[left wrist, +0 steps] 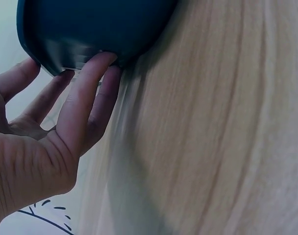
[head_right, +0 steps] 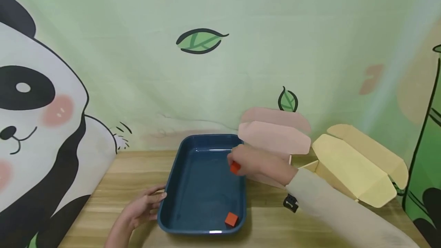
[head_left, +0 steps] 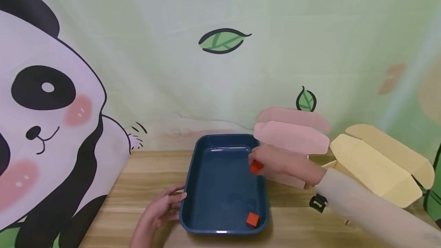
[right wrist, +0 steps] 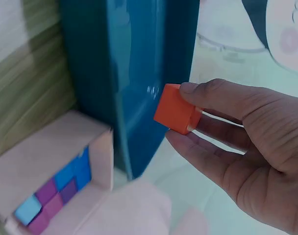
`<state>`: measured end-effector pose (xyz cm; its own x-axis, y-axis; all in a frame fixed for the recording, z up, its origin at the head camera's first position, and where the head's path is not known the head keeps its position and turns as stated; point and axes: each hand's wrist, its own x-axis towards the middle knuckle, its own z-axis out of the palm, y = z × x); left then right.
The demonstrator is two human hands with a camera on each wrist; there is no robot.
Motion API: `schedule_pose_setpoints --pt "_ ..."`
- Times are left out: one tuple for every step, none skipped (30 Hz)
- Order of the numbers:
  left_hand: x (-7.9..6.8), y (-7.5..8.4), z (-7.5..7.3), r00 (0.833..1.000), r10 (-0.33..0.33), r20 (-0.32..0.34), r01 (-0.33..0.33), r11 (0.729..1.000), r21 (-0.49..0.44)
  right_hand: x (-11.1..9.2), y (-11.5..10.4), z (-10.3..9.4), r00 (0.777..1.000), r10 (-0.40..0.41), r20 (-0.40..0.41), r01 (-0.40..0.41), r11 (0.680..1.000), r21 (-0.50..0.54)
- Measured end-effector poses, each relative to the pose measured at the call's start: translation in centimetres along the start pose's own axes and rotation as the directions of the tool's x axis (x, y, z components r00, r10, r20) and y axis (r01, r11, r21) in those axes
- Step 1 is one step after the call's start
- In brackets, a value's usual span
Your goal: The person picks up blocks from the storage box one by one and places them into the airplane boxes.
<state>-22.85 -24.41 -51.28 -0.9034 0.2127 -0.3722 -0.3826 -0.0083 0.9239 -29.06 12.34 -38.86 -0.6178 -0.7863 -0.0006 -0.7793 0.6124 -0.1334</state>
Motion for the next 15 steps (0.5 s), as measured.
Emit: schedule_pose_setpoints --pt "0.0 0.0 0.0 1.000 0.000 0.000 0.000 1.000 -0.001 -0.6 0.5 -0.2 1.000 0.007 -0.012 -0.007 1.000 0.002" --pt "0.0 -0.1 0.0 1.000 0.001 -0.001 -0.001 1.000 -0.001 -1.1 0.9 -0.3 1.000 0.008 -0.026 -0.008 1.000 0.011" --pt "0.1 -0.1 0.0 1.000 0.002 0.001 -0.002 1.000 -0.002 -1.6 1.4 -0.4 0.999 0.009 -0.037 -0.008 1.000 0.012" --pt "0.1 -0.2 0.0 1.000 0.003 0.004 -0.003 1.000 -0.002 -2.1 1.9 -0.5 0.999 0.014 -0.042 -0.014 1.000 0.010" --pt "0.1 -0.2 0.0 1.000 0.006 0.010 -0.006 1.000 -0.002 -2.6 2.3 -0.6 0.999 0.024 -0.044 -0.023 1.000 0.007" --pt "0.1 -0.2 0.0 1.000 0.007 0.015 -0.007 1.000 -0.002 -3.2 2.7 -0.7 0.998 0.037 -0.045 -0.037 0.999 0.005" --pt "0.1 -0.2 0.0 1.000 0.008 0.019 -0.008 1.000 0.000 -3.7 3.1 -0.8 0.997 0.054 -0.046 -0.053 0.999 0.003" --pt "0.2 -0.2 0.0 1.000 0.012 0.021 -0.012 1.000 0.001 -4.3 3.5 -0.9 0.997 0.067 -0.049 -0.067 0.998 0.001" --pt "0.2 -0.2 0.0 1.000 0.015 0.022 -0.015 1.000 0.002 -4.8 3.9 -1.0 0.995 0.082 -0.051 -0.083 0.997 -0.009" --pt "0.2 -0.2 0.0 1.000 0.018 0.019 -0.018 1.000 0.005 -5.4 4.2 -1.1 0.994 0.098 -0.049 -0.098 0.995 -0.012" --pt "0.2 -0.2 0.1 1.000 0.020 0.017 -0.020 1.000 0.007 -5.9 4.6 -1.2 0.992 0.114 -0.047 -0.115 0.993 -0.014" --pt "0.2 -0.1 0.1 1.000 0.020 0.014 -0.020 1.000 0.009 -6.4 4.9 -1.4 0.990 0.134 -0.041 -0.135 0.991 -0.015" --pt "0.2 -0.1 0.1 1.000 0.019 0.011 -0.019 1.000 0.012 -6.9 5.3 -1.5 0.987 0.155 -0.036 -0.156 0.988 -0.018" --pt "0.2 0.0 0.1 1.000 0.018 0.009 -0.018 1.000 0.015 -7.5 5.7 -1.5 0.984 0.175 -0.030 -0.176 0.984 -0.025" --pt "0.2 0.0 0.1 1.000 0.017 0.009 -0.017 1.000 0.019 -8.1 6.1 -1.6 0.980 0.197 -0.019 -0.197 0.980 -0.029"
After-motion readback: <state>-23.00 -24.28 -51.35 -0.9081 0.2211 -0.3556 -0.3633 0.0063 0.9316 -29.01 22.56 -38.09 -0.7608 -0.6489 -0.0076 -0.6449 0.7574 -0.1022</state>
